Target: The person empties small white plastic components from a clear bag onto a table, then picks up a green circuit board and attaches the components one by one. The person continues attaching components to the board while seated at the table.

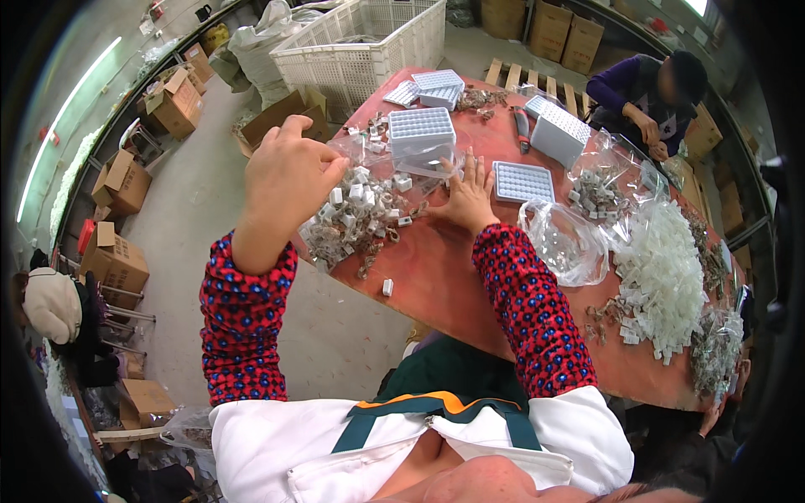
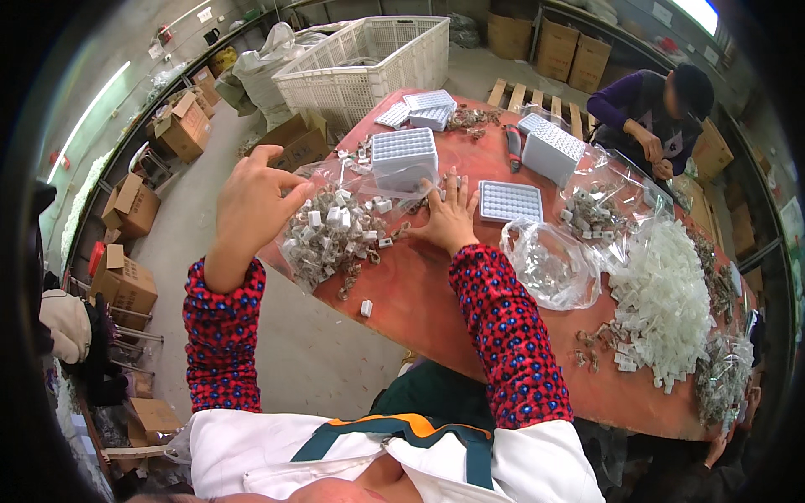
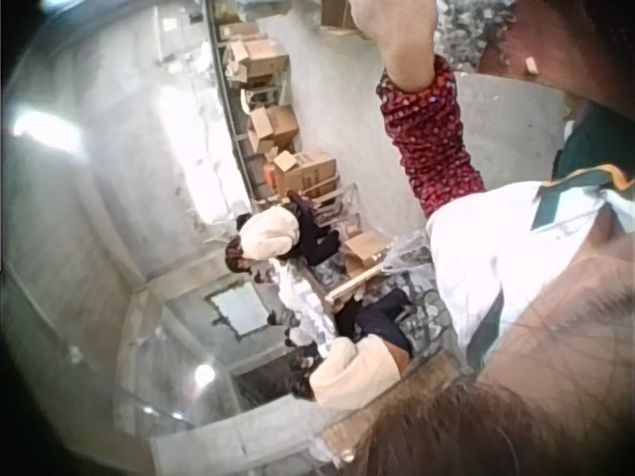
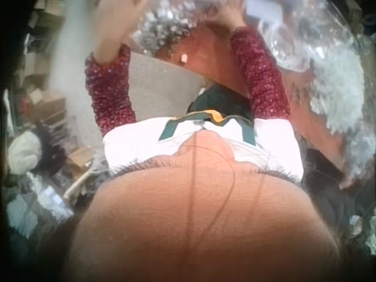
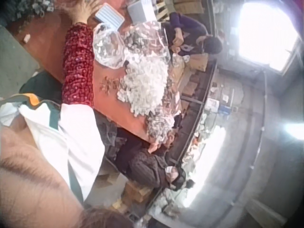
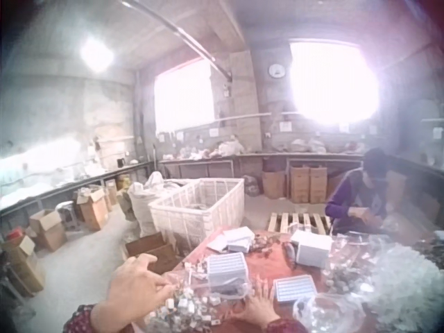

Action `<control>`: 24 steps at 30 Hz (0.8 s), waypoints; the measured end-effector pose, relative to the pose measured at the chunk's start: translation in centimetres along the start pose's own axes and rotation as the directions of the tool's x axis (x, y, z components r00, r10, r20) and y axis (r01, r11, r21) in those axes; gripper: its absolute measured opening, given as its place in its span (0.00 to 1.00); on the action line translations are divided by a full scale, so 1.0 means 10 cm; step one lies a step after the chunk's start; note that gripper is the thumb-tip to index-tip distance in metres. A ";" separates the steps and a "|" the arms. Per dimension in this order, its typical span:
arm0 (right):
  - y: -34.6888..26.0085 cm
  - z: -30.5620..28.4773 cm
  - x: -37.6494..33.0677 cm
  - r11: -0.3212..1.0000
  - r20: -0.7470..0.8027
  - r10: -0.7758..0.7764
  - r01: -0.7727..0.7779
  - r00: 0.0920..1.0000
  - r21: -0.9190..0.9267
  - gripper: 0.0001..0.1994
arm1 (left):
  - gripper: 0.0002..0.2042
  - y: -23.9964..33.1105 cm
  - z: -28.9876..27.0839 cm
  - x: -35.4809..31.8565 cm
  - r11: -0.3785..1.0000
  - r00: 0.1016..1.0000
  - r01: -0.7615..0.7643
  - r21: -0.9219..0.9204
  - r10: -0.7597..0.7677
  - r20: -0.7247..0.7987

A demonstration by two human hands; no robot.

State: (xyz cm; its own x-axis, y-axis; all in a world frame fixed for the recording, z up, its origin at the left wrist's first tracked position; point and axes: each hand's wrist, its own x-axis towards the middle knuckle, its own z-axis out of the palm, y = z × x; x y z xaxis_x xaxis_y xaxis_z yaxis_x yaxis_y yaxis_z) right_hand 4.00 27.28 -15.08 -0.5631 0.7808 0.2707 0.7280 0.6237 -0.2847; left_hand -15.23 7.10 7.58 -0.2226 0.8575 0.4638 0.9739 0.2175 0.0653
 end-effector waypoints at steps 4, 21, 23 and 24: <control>0.12 -0.05 0.33 1.000 0.248 -0.007 0.008 0.969 -0.001 0.60 | 0.11 -0.11 -0.05 0.21 0.996 0.992 -0.021 0.091 0.010 0.122; 0.02 -0.14 -0.10 0.992 0.354 -0.118 0.093 0.928 0.088 0.54 | 0.32 -0.23 -0.04 0.51 0.959 0.944 -0.132 0.252 0.044 0.328; -0.02 -0.09 -0.28 0.975 0.279 -0.204 0.170 0.939 0.140 0.45 | 0.45 -0.31 -0.05 0.47 0.970 0.890 -0.103 0.221 -0.010 0.457; -0.03 -0.07 -0.35 0.963 0.199 -0.250 0.222 0.948 0.155 0.41 | 0.47 -0.34 -0.05 0.46 0.986 0.867 -0.064 0.154 -0.021 0.499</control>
State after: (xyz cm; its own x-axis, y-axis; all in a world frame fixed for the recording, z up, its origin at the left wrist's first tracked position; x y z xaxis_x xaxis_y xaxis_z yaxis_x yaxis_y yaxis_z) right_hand 6.05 24.31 -15.32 -0.7935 0.5912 0.1447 0.5156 0.7792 -0.3564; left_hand -19.55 10.03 9.95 -0.2360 0.9709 -0.0401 0.9677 0.2310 -0.1010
